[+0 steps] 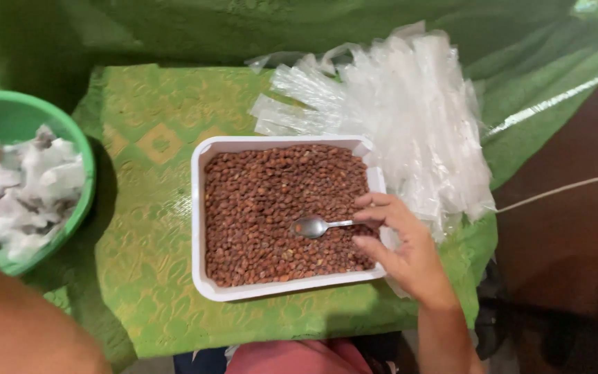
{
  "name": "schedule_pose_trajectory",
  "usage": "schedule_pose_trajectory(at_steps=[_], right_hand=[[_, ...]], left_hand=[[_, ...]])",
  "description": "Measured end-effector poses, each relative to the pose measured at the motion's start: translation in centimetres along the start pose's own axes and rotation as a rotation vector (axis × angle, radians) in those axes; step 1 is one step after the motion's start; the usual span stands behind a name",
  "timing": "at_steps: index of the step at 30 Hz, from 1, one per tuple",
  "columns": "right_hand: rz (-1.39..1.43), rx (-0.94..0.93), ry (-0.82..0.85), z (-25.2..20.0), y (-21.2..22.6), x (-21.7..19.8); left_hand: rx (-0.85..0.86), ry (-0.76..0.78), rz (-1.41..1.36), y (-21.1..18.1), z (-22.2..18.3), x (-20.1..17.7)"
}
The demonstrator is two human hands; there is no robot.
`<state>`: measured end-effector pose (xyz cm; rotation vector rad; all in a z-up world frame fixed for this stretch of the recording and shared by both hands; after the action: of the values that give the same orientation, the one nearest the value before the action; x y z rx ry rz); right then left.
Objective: Packaging small brown food items into individual plastic bags using a spoon and tying them closed.
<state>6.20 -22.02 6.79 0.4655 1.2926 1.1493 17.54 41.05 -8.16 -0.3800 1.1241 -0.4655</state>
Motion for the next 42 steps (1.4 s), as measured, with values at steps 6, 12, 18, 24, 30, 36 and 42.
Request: schedule_pose_trajectory(at_steps=[6,12,18,24,30,36,42], right_hand=[[-0.277,0.134,-0.131,1.9,-3.5,-7.0],[-0.555,0.109,-0.350,2.3,-8.8,-15.0],[-0.654,0.250,-0.374,0.7,-13.8,-16.8],[-0.844,0.275,-0.349,-1.4,-16.5,-16.6],[-0.863,0.279,-0.308,-1.3,-19.3,-16.2],[-0.660,0.388,-0.440,-2.0,-18.1,-17.7],[-0.791,0.460,-0.449,-4.7,-18.8,-18.2]], left_hand=[[-0.438,-0.088,-0.284,-28.1,-5.6,-4.5],[-0.092,0.016,-0.139,-34.7,-12.0,3.4],[-0.009,-0.010,-0.194,-37.1,-14.2,7.7],[-0.041,-0.019,-0.292,-37.3,-13.9,7.3],[-0.072,-0.010,-0.186,-37.1,-13.8,7.7],[-0.059,-0.009,-0.175,-37.2,-14.1,7.8],[-0.057,-0.036,-0.180,-37.1,-14.1,7.6]])
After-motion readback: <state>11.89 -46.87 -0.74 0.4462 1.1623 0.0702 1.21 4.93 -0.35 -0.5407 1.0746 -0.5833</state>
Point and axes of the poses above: each hand's wrist, its own z-axis towards the middle knuckle, its own x-axis out of the palm, y = z × x, the point moved 6 cm from there along z, towards the middle knuckle, and after that the axes turned 4 degrees about -x, right-handed, at the moved point
